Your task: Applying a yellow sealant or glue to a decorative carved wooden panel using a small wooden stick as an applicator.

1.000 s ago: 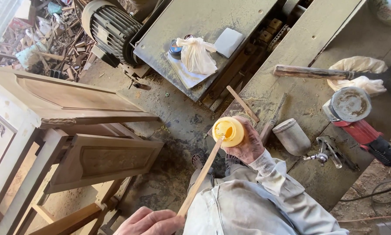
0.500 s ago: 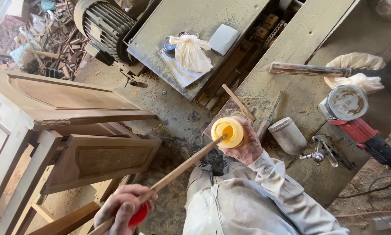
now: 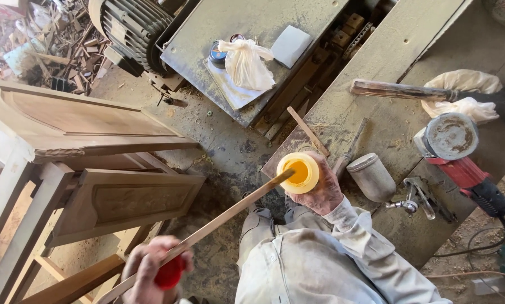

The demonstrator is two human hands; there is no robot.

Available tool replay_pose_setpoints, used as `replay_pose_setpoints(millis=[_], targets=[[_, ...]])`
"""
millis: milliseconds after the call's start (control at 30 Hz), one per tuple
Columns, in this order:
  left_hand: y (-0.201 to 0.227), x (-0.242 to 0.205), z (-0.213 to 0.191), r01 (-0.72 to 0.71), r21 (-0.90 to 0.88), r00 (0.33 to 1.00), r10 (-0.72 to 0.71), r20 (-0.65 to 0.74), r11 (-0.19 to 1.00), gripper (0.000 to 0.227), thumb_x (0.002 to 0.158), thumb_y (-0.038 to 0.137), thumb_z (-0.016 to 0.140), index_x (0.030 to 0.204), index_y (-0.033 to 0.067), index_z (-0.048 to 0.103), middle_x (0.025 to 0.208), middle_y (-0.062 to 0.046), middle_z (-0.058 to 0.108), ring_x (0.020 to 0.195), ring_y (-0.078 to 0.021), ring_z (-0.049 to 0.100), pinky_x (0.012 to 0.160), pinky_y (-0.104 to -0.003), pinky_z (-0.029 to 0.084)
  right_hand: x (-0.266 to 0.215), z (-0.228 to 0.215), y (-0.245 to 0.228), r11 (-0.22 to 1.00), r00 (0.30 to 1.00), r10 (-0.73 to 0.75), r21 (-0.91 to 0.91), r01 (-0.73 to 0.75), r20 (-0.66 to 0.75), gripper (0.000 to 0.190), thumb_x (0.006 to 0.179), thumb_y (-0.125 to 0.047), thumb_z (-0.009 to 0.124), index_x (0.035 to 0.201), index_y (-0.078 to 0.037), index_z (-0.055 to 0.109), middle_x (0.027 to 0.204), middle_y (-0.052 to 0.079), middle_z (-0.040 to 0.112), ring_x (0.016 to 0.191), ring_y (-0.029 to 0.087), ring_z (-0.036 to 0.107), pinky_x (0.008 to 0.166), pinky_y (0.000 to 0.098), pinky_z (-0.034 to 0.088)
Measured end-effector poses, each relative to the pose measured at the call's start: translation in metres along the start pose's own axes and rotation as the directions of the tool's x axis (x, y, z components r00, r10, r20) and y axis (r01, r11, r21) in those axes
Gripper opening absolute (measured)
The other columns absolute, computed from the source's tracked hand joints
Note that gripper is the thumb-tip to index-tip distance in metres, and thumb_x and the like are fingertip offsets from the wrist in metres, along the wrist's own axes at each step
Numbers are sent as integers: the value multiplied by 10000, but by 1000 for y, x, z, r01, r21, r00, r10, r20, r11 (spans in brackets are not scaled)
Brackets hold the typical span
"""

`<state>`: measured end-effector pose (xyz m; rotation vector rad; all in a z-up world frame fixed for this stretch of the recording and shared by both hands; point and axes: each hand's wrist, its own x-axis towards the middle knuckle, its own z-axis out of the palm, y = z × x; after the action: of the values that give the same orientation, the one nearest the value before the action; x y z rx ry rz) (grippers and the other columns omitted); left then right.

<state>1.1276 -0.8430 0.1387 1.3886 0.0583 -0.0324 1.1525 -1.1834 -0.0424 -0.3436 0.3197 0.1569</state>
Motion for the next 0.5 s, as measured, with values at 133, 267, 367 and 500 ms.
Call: replay_pose_setpoints(millis=[133,267,367,500], targets=[[-30,11,-5,6,-93,991,6,131,996,198,1003,164,617,889,4,644,964,-255,711,638,-358,713,486,-401,620,-2,-11,-1,803,971,-228,-551,228,69,669,758,-295,853,1303,-112,510,1308,130,632,1251,315,589,1080,460,458],[-61,25,-39,54,-240,998,-44,47,969,166,997,193,694,920,46,693,933,-238,668,752,-354,687,536,-406,607,-7,-53,-6,959,944,-127,282,38,306,336,1033,-238,702,1324,-226,537,1520,147,417,1436,456,359,1040,767,443],[-93,49,11,335,-206,847,-389,-362,920,242,830,134,753,989,1,627,999,-196,691,809,-334,740,625,-387,625,-28,-102,-13,936,901,-320,-46,348,293,624,965,-136,768,1478,-166,414,1623,169,201,1464,405,274,1052,727,475],[-199,80,84,392,-478,745,-576,-336,786,144,805,16,735,838,55,600,921,-255,732,673,-375,728,519,-434,580,-39,-50,-34,31,666,-676,-891,454,315,1026,473,-136,1035,1335,62,515,1206,229,658,1173,308,661,1123,425,450]])
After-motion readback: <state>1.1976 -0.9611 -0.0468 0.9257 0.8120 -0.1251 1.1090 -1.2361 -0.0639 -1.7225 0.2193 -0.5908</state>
